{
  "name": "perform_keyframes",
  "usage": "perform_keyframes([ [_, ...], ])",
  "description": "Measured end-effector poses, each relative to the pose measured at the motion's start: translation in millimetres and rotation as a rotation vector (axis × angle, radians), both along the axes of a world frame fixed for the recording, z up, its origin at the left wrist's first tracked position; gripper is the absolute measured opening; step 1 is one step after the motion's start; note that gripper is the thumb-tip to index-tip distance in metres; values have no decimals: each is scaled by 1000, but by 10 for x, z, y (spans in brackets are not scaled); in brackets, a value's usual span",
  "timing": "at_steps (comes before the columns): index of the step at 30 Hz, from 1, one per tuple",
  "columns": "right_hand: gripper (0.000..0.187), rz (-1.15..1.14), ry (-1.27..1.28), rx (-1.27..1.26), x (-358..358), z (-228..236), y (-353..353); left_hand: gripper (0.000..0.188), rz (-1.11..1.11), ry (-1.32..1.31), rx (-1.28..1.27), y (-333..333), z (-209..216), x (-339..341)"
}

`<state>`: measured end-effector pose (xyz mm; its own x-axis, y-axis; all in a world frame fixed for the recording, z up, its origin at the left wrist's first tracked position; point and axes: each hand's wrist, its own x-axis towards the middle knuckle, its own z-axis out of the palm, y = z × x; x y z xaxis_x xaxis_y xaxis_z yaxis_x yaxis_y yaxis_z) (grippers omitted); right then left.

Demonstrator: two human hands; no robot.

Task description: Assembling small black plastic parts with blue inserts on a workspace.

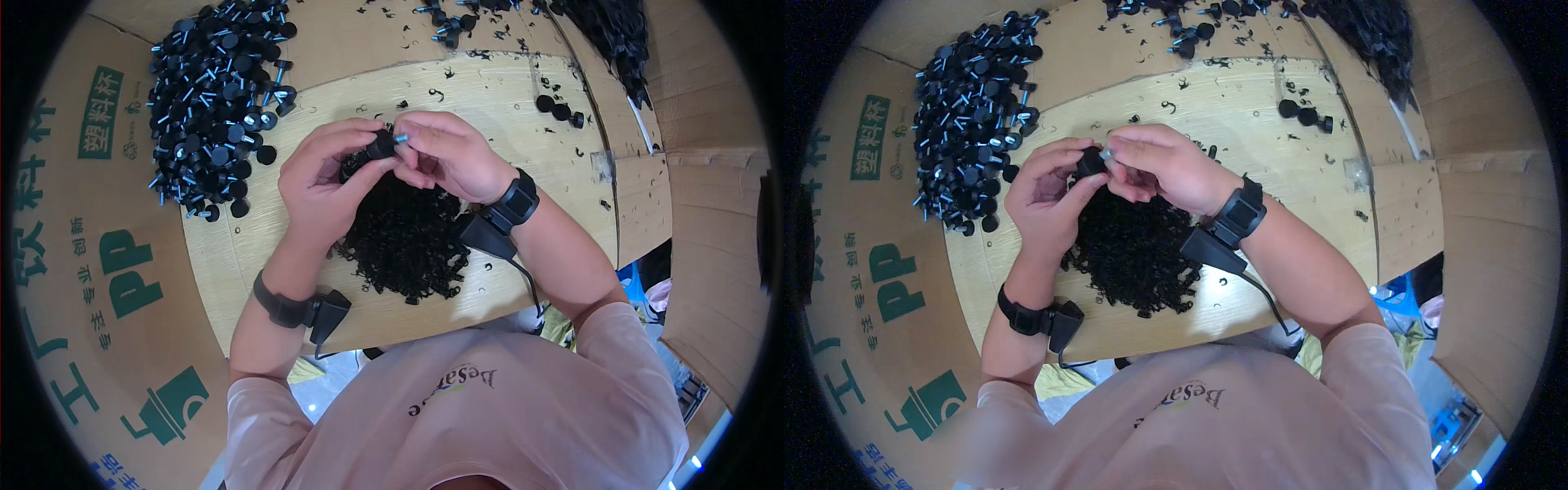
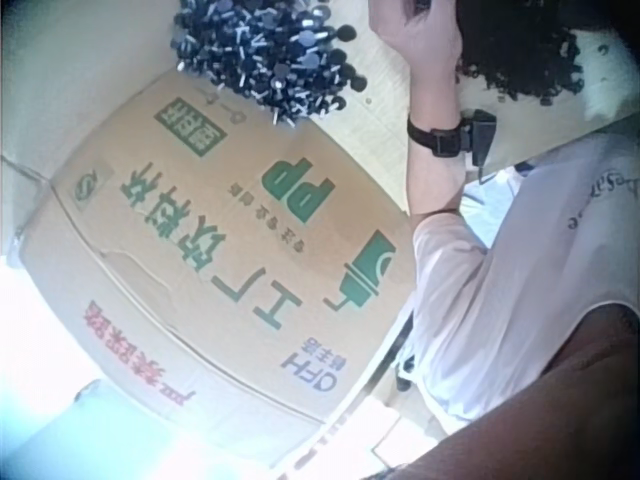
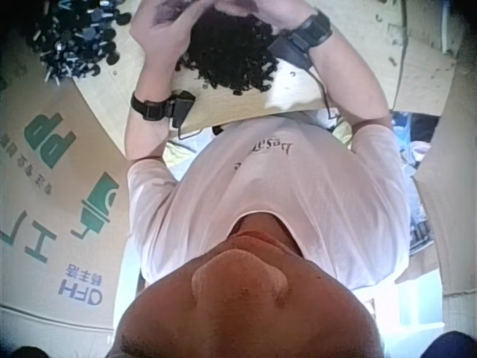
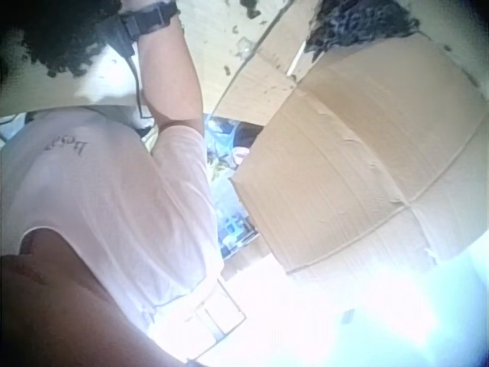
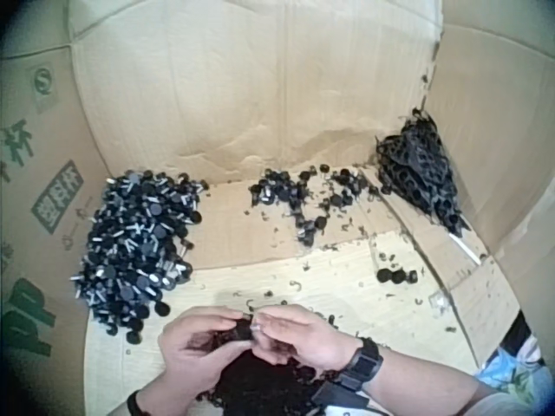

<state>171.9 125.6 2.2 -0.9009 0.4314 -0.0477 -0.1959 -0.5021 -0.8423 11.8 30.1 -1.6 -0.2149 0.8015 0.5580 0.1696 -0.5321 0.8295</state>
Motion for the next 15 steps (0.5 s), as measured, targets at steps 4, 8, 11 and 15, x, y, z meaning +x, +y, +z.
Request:
perform_keyframes([
  [4, 15, -110, -29, 225, -38, 21, -12, 33, 39, -114, -63, -26, -48, -47],
  [8, 31, -300, -1, 435, -87, -41, -83, 27, 132, -195, -210, -63, -6, -33],
  [11, 27, -391, -50, 566, -102, -33, -125, 25, 123, -250, -262, -51, 82, -9],
  [15, 21, -357, -126, 671, -88, 49, -116, 27, 4, -332, -347, -60, 89, -61],
])
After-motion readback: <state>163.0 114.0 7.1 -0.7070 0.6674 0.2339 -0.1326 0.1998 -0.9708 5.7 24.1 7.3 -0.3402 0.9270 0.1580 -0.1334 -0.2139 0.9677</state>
